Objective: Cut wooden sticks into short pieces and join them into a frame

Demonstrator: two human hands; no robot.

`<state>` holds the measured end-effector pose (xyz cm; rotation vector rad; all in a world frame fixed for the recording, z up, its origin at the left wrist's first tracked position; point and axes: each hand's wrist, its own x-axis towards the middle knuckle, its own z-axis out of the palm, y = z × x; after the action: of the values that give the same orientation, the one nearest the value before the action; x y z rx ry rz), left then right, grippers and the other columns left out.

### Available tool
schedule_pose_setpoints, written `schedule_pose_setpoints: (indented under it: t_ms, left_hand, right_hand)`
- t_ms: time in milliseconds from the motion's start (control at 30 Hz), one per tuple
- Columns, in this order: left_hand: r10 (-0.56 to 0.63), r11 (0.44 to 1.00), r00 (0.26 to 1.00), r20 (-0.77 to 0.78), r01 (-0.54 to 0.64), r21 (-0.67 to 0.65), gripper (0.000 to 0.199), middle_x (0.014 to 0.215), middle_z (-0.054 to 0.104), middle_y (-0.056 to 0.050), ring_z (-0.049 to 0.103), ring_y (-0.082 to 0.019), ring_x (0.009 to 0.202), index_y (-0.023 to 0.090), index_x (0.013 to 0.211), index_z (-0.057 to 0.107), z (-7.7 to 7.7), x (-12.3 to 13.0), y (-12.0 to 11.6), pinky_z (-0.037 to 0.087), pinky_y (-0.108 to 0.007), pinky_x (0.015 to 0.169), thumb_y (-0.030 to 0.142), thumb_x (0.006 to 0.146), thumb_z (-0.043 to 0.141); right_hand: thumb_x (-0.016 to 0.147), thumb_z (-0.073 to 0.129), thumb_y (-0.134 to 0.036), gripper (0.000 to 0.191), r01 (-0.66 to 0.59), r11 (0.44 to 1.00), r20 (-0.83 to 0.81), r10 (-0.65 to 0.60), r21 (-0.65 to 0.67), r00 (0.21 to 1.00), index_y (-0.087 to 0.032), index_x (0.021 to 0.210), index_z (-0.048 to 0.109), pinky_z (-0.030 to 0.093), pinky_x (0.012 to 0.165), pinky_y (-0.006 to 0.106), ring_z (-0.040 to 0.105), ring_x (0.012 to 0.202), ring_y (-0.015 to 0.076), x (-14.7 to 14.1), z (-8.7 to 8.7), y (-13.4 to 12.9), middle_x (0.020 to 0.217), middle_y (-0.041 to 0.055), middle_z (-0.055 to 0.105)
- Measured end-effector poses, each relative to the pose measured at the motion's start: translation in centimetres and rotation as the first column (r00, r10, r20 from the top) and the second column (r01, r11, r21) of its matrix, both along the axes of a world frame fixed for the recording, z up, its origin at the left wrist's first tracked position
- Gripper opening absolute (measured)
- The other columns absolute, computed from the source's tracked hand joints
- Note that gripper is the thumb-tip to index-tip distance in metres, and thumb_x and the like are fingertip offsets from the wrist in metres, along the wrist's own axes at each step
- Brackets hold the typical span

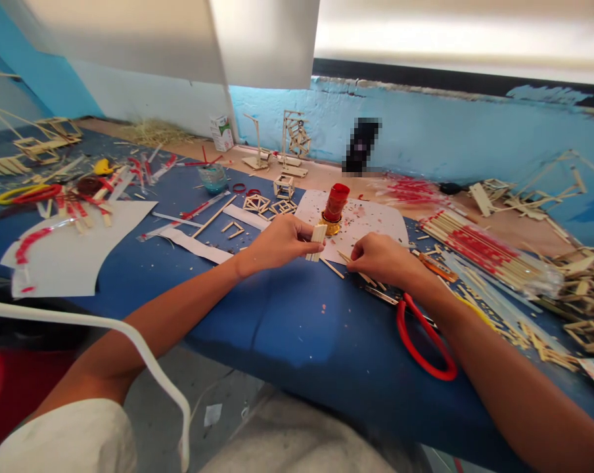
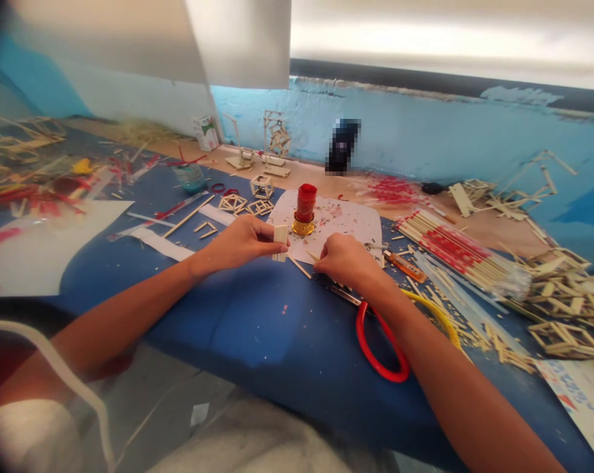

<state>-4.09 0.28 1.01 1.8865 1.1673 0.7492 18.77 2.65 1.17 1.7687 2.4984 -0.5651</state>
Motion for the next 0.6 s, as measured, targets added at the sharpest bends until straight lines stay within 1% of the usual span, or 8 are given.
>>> schedule_pose_setpoints:
  t_ms: [133, 300, 367, 467, 533, 600]
  left_hand:
    - [-0.016, 1.000, 1.000, -0.017, 0.016, -0.002, 0.029, 0.055, 0.044, 0.004, 0.034, -0.008, 0.052, 0.011, 0.064, 0.069, -0.13, 0.00, 0.07, 0.021, -0.024, 0.049, 0.035, 0.081, 0.069]
    - [-0.022, 1.000, 0.999, -0.041, 0.023, 0.012, 0.029, 0.053, 0.040, 0.005, 0.032, -0.008, 0.052, 0.011, 0.064, 0.070, -0.29, -0.01, 0.16, 0.019, -0.025, 0.049, 0.035, 0.081, 0.070]
    - [-0.030, 0.999, 0.998, -0.048, 0.030, 0.015, 0.028, 0.053, 0.040, 0.005, 0.032, -0.007, 0.052, 0.010, 0.065, 0.072, -0.31, -0.01, 0.17, 0.019, -0.025, 0.049, 0.034, 0.081, 0.070]
    - [-0.035, 0.999, 0.998, -0.052, 0.036, 0.016, 0.027, 0.053, 0.040, 0.005, 0.031, -0.007, 0.052, 0.011, 0.066, 0.073, -0.26, -0.01, 0.17, 0.019, -0.024, 0.049, 0.033, 0.080, 0.069]
    - [-0.034, 0.999, 0.998, -0.051, 0.035, 0.014, 0.026, 0.053, 0.040, 0.005, 0.032, -0.007, 0.052, 0.011, 0.066, 0.073, -0.23, -0.01, 0.16, 0.019, -0.024, 0.048, 0.033, 0.080, 0.069]
    - [-0.032, 0.999, 0.998, -0.048, 0.033, 0.011, 0.025, 0.053, 0.042, 0.005, 0.033, -0.007, 0.052, 0.011, 0.067, 0.073, -0.24, -0.03, 0.17, 0.021, -0.023, 0.048, 0.032, 0.079, 0.069]
  right_hand:
    - [0.076, 0.069, -0.025, 0.010, -0.002, 0.999, 0.055, 0.000, 0.032, 0.999, -0.018, 0.073, 0.076, 0.039, 0.054, 0.029, 0.068, 0.069, 0.0233, -0.01, 0.19, -0.07, 0.076, 0.0116, 0.076]
    - [0.073, 0.075, -0.031, 0.013, -0.048, 0.998, 0.126, 0.043, 0.034, 0.991, -0.018, 0.070, 0.075, 0.038, 0.052, 0.030, 0.066, 0.065, 0.0235, -0.31, 0.03, 0.04, 0.074, 0.0129, 0.075]
    - [0.073, 0.072, -0.027, 0.011, -0.090, 0.994, 0.152, 0.080, 0.057, 0.985, -0.017, 0.073, 0.075, 0.037, 0.054, 0.031, 0.067, 0.068, 0.0251, -0.36, -0.03, -0.17, 0.077, 0.0149, 0.075]
    - [0.076, 0.068, -0.021, 0.010, -0.155, 0.983, 0.174, 0.136, 0.097, 0.975, -0.015, 0.080, 0.075, 0.039, 0.061, 0.032, 0.068, 0.078, 0.0275, -0.21, 0.02, -0.67, 0.084, 0.0176, 0.074]
    - [0.077, 0.067, -0.018, 0.008, -0.187, 0.977, 0.164, 0.169, 0.103, 0.972, -0.016, 0.080, 0.074, 0.040, 0.065, 0.032, 0.067, 0.079, 0.0265, 0.02, 0.05, -0.88, 0.084, 0.0163, 0.073]
    - [0.076, 0.067, -0.016, 0.005, -0.195, 0.976, 0.134, 0.182, 0.093, 0.974, -0.017, 0.073, 0.072, 0.039, 0.063, 0.031, 0.065, 0.074, 0.0239, 0.33, 0.08, -0.84, 0.077, 0.0128, 0.071]
